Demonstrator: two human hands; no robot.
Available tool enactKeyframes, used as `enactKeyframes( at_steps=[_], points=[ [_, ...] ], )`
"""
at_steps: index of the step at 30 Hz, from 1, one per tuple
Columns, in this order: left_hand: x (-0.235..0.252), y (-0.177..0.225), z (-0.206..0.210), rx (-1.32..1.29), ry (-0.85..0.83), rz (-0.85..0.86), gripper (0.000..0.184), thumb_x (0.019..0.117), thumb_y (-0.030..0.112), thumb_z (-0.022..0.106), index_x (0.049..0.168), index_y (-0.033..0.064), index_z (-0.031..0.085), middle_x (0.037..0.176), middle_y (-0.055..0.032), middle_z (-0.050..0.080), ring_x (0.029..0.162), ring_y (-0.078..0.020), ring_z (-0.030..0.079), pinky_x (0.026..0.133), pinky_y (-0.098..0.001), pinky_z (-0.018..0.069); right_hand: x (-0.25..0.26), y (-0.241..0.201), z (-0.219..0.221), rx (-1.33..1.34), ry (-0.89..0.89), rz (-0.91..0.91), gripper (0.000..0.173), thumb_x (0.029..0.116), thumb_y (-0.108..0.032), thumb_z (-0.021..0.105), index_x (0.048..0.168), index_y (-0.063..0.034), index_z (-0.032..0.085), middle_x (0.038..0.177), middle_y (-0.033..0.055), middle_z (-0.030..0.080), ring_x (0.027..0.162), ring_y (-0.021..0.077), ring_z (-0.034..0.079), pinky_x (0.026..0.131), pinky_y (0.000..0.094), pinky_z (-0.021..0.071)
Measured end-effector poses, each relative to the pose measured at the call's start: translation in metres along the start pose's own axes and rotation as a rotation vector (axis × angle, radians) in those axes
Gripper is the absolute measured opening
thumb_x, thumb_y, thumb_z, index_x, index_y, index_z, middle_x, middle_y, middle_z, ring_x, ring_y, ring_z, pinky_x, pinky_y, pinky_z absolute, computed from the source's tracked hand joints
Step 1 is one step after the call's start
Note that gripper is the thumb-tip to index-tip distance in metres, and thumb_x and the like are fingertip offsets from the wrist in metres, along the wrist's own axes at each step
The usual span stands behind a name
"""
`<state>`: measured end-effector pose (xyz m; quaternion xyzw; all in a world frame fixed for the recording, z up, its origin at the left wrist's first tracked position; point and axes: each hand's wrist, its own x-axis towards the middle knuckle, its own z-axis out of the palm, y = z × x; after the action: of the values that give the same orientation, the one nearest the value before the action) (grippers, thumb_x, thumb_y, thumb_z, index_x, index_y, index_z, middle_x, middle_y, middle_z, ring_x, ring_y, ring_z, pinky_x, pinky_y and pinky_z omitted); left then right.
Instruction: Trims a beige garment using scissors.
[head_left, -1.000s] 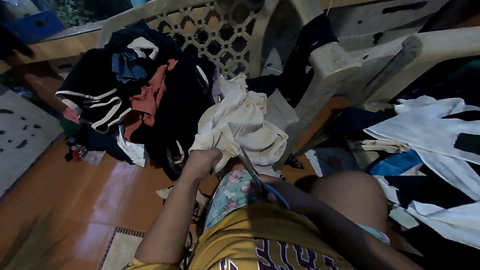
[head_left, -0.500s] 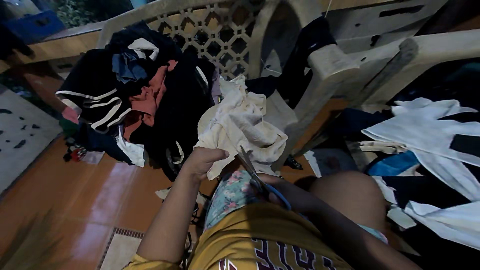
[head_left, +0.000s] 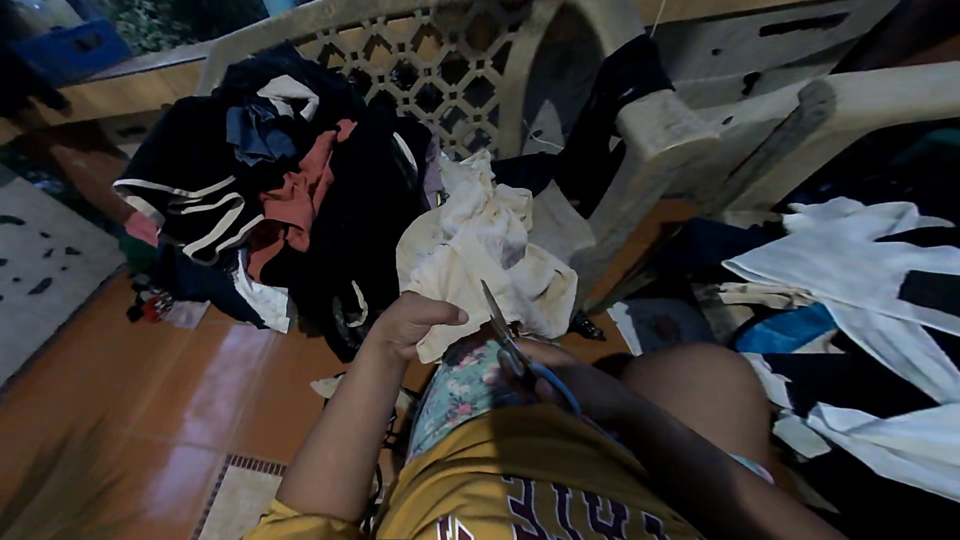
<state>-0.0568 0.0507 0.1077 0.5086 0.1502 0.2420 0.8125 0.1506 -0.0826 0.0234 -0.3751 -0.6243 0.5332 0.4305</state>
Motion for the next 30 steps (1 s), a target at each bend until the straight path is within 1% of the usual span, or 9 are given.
enactKeyframes(
  at_steps=[3, 7, 11, 16, 18, 20, 24, 26, 30],
  points=[
    [0.001, 0.001, 0.001, 0.033, -0.013, 0.015, 0.031, 0.0754, -0.008, 0.063, 0.097, 0.0127, 0.069, 0.091, 0.0021, 0.077, 0.083, -0.0058, 0.073, 0.078, -0.0241, 0.0613, 0.0, -0.004, 0.002, 0.012, 0.019, 0.005, 0.058, 0.0844, -0.073, 0.063, 0.102, -0.0183, 0.06, 0.082, -0.015, 0.058, 0.072, -0.007, 0.053, 0.064, 0.0127, 0.045],
    [0.002, 0.001, 0.002, 0.037, -0.028, 0.003, 0.03, 0.0761, -0.008, 0.062, 0.096, 0.0131, 0.069, 0.089, 0.0021, 0.077, 0.082, -0.0058, 0.073, 0.078, -0.0236, 0.0614, -0.002, -0.005, 0.002, 0.026, 0.039, 0.022, 0.053, 0.0853, -0.072, 0.064, 0.096, -0.0198, 0.06, 0.078, -0.0155, 0.057, 0.068, -0.0072, 0.051, 0.061, 0.0122, 0.043],
    [0.004, 0.001, 0.002, 0.028, -0.059, -0.001, 0.03, 0.0771, -0.008, 0.062, 0.096, 0.014, 0.07, 0.09, 0.0021, 0.077, 0.083, -0.0057, 0.073, 0.078, -0.0236, 0.0612, -0.006, -0.007, 0.005, 0.012, 0.078, 0.032, 0.044, 0.0891, -0.063, 0.065, 0.092, -0.0198, 0.062, 0.075, -0.0171, 0.056, 0.065, -0.0083, 0.051, 0.06, 0.0116, 0.0425],
    [0.004, 0.0, 0.013, 0.072, 0.034, -0.009, 0.029, 0.078, -0.01, 0.059, 0.096, 0.0114, 0.067, 0.087, 0.0027, 0.076, 0.081, -0.0052, 0.073, 0.076, -0.0231, 0.0612, -0.013, -0.01, 0.011, -0.044, 0.18, 0.056, 0.041, 0.09, -0.059, 0.066, 0.091, -0.0184, 0.064, 0.074, -0.0177, 0.057, 0.065, -0.0089, 0.052, 0.06, 0.0113, 0.0445],
    [0.003, 0.0, 0.021, 0.15, 0.113, -0.028, 0.028, 0.0794, -0.011, 0.059, 0.099, 0.0087, 0.063, 0.086, 0.0032, 0.075, 0.08, -0.0048, 0.072, 0.077, -0.0232, 0.0612, -0.015, -0.011, 0.012, -0.013, 0.196, 0.065, 0.043, 0.0884, -0.062, 0.067, 0.091, -0.0193, 0.064, 0.073, -0.0179, 0.057, 0.063, -0.0089, 0.051, 0.059, 0.0108, 0.0439],
    [0.001, 0.0, 0.028, 0.243, 0.197, -0.073, 0.026, 0.0799, -0.011, 0.062, 0.1, 0.0063, 0.062, 0.085, 0.0036, 0.074, 0.08, -0.0044, 0.071, 0.077, -0.0235, 0.0606, -0.017, -0.013, 0.013, 0.05, 0.215, 0.094, 0.043, 0.0843, -0.064, 0.07, 0.089, -0.0217, 0.063, 0.072, -0.018, 0.057, 0.062, -0.0081, 0.051, 0.057, 0.0113, 0.0438],
    [-0.001, 0.003, 0.039, 0.395, 0.272, -0.187, 0.022, 0.0819, -0.008, 0.068, 0.099, 0.0039, 0.061, 0.084, 0.004, 0.071, 0.081, -0.0027, 0.07, 0.078, -0.0228, 0.0592, -0.018, -0.019, 0.014, 0.139, 0.217, 0.117, 0.047, 0.0798, -0.068, 0.072, 0.091, -0.0234, 0.063, 0.073, -0.0179, 0.059, 0.06, -0.0073, 0.052, 0.055, 0.0111, 0.0435],
    [-0.002, 0.004, 0.042, 0.449, 0.276, -0.219, 0.021, 0.0819, -0.007, 0.069, 0.098, 0.0035, 0.062, 0.084, 0.0042, 0.071, 0.08, -0.0022, 0.069, 0.078, -0.0224, 0.0588, -0.018, -0.019, 0.014, 0.152, 0.214, 0.115, 0.05, 0.0789, -0.07, 0.072, 0.092, -0.0229, 0.062, 0.072, -0.0173, 0.058, 0.06, -0.0068, 0.052, 0.055, 0.0115, 0.0435],
    [-0.001, 0.003, 0.041, 0.449, 0.226, -0.196, 0.026, 0.0796, -0.009, 0.069, 0.101, 0.0033, 0.061, 0.087, 0.0049, 0.072, 0.083, -0.0016, 0.07, 0.08, -0.022, 0.0589, -0.018, -0.022, 0.014, 0.138, 0.232, 0.129, 0.05, 0.0783, -0.07, 0.072, 0.093, -0.0223, 0.063, 0.074, -0.0166, 0.059, 0.061, -0.0062, 0.053, 0.056, 0.0121, 0.0445]
  ],
)
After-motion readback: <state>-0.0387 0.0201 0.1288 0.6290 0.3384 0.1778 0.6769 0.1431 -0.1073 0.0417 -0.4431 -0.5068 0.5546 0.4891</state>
